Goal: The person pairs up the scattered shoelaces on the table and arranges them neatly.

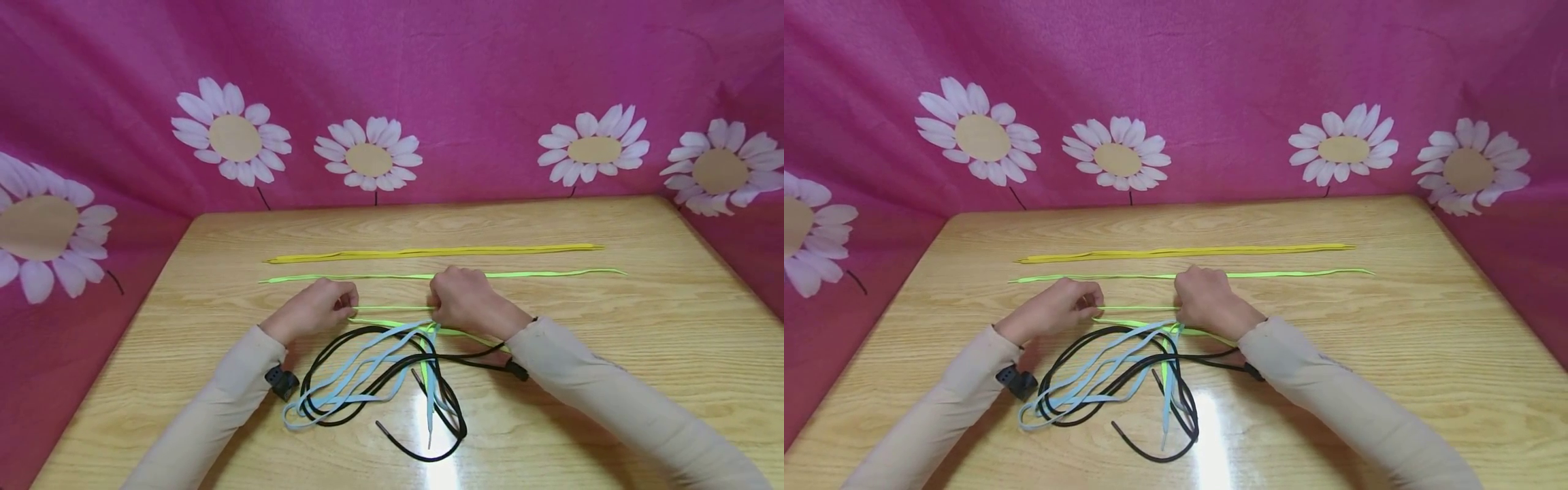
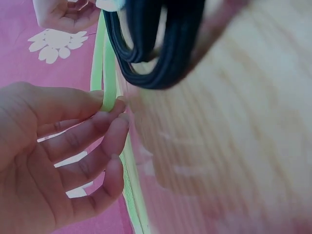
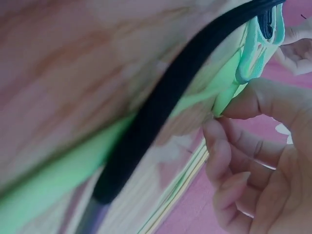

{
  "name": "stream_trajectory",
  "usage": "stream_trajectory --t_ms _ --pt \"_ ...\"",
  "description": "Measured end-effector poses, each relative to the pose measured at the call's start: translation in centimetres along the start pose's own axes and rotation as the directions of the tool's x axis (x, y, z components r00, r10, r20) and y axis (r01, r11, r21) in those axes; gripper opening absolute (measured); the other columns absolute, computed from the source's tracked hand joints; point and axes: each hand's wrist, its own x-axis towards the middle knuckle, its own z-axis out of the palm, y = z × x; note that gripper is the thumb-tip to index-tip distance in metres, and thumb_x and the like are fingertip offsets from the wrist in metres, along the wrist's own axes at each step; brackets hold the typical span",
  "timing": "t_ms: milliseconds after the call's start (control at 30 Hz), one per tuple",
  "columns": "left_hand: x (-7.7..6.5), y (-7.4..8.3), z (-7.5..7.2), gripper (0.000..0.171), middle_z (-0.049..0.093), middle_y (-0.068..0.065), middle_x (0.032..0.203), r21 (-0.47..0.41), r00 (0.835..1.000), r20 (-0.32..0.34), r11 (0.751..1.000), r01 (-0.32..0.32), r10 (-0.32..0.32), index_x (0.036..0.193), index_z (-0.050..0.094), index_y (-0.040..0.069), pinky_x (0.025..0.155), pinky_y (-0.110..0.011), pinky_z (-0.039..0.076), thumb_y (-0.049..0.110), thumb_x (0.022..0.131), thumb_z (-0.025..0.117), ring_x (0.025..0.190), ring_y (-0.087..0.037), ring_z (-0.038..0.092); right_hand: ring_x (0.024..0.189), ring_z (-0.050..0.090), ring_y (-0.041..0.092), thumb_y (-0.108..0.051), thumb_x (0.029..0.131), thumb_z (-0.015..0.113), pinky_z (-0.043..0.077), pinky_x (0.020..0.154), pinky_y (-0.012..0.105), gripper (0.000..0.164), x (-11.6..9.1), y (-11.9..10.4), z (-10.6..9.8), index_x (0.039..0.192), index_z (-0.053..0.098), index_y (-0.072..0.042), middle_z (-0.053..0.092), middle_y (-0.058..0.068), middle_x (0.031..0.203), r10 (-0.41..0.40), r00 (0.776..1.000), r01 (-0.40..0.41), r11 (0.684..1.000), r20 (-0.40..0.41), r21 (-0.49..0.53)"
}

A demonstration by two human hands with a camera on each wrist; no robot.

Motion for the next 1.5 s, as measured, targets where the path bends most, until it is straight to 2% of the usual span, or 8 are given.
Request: stream_trajectory --t_ms 167,300,500,733,933,1100,1300,1500 --pt "-0.3 -0.3 -0.2 0.005 0.064 0.0 0.079 0.034 1.0 -0.018 0.999 0.0 0.001 0.088 0.063 0.007 0.066 -0.027 0.047 0.005 0.09 0.067 0.072 -0.01 0.056 0.057 0.019 0.013 -0.002 0.07 0.059 0.019 0.05 0.03 0.041 -0.2 0.5 -0.1 0.053 0.027 -0.02 0.016 -0.006 0.057 0.026 0.997 -0.029 0.998 -0.07 -0.049" --pt "-0.7 -0.5 -0.6 0.005 0.064 0.001 0.078 0.047 0.999 -0.045 0.999 0.004 -0.002 0.087 0.064 0.007 0.067 -0.028 0.048 0.005 0.09 0.067 0.072 -0.01 0.057 0.053 0.033 0.013 -0.01 0.078 0.07 0.029 0.046 0.032 0.042 -0.3 1.0 -0.1 0.052 0.038 -0.019 0.032 -0.006 0.054 0.043 0.992 -0.053 0.995 -0.12 -0.082" --pt "-1.2 -0.6 -1.0 0.004 0.065 -0.001 0.078 0.051 0.996 -0.087 0.999 0.015 -0.011 0.089 0.065 0.004 0.067 -0.03 0.05 0.006 0.088 0.069 0.072 -0.011 0.059 0.06 0.048 0.016 -0.017 0.077 0.076 0.039 0.048 0.037 0.025 -0.5 1.8 -0.2 0.065 0.055 -0.016 0.054 -0.003 0.064 0.063 0.99 -0.074 0.993 -0.122 -0.086" --pt "-1.7 -1.5 -1.5 0.004 0.066 -0.003 0.079 0.092 0.989 -0.145 0.995 0.034 -0.02 0.088 0.067 0.004 0.067 -0.031 0.05 0.002 0.086 0.07 0.072 -0.013 0.059 0.059 0.044 0.015 -0.025 0.077 0.081 0.036 0.048 0.035 0.032 -1.4 3.6 -0.9 0.059 0.056 -0.016 0.052 -0.003 0.062 0.132 0.983 -0.14 0.989 -0.131 -0.054" --pt "-2.4 -2.5 -1.7 0.004 0.067 -0.004 0.077 0.071 0.981 -0.189 0.996 0.048 -0.034 0.086 0.068 0.002 0.066 -0.032 0.05 0.0 0.085 0.071 0.07 -0.013 0.059 0.059 0.047 0.015 -0.021 0.08 0.079 0.037 0.05 0.035 0.023 -3.0 6.0 -1.5 0.065 0.062 -0.015 0.055 -0.003 0.062 0.185 0.97 -0.186 0.983 -0.157 0.009" --pt "-3.2 -3.2 -2.1 0.005 0.067 -0.005 0.08 0.042 0.972 -0.229 0.997 0.071 -0.06 0.087 0.069 0.002 0.068 -0.033 0.052 -0.003 0.084 0.071 0.074 -0.015 0.062 0.065 0.056 0.017 -0.011 0.082 0.074 0.045 0.053 0.039 0.003 -4.8 8.1 -1.7 0.083 0.073 -0.008 0.066 0.001 0.073 0.175 0.957 -0.169 0.984 -0.23 0.049" --pt "-4.4 -4.2 -2.6 0.006 0.07 -0.007 0.083 0.042 0.963 -0.252 0.993 0.113 -0.099 0.091 0.071 0.001 0.07 -0.036 0.053 -0.001 0.086 0.069 0.077 -0.018 0.065 0.068 0.061 0.018 -0.008 0.083 0.075 0.048 0.06 0.042 0.006 -7.1 10.5 -2.5 0.089 0.076 -0.008 0.07 0.004 0.078 0.176 0.944 -0.162 0.984 -0.28 0.072" --pt "-5.4 -5.0 -3.2 0.008 0.071 -0.008 0.085 0.047 0.95 -0.289 0.989 0.141 -0.122 0.093 0.073 0.001 0.07 -0.039 0.053 -0.001 0.087 0.068 0.077 -0.021 0.065 0.074 0.065 0.028 -0.002 0.08 0.075 0.05 0.065 0.049 0.008 -9.1 12.9 -3.0 0.088 0.076 -0.005 0.072 0.011 0.083 0.175 0.931 -0.172 0.984 -0.32 0.037"
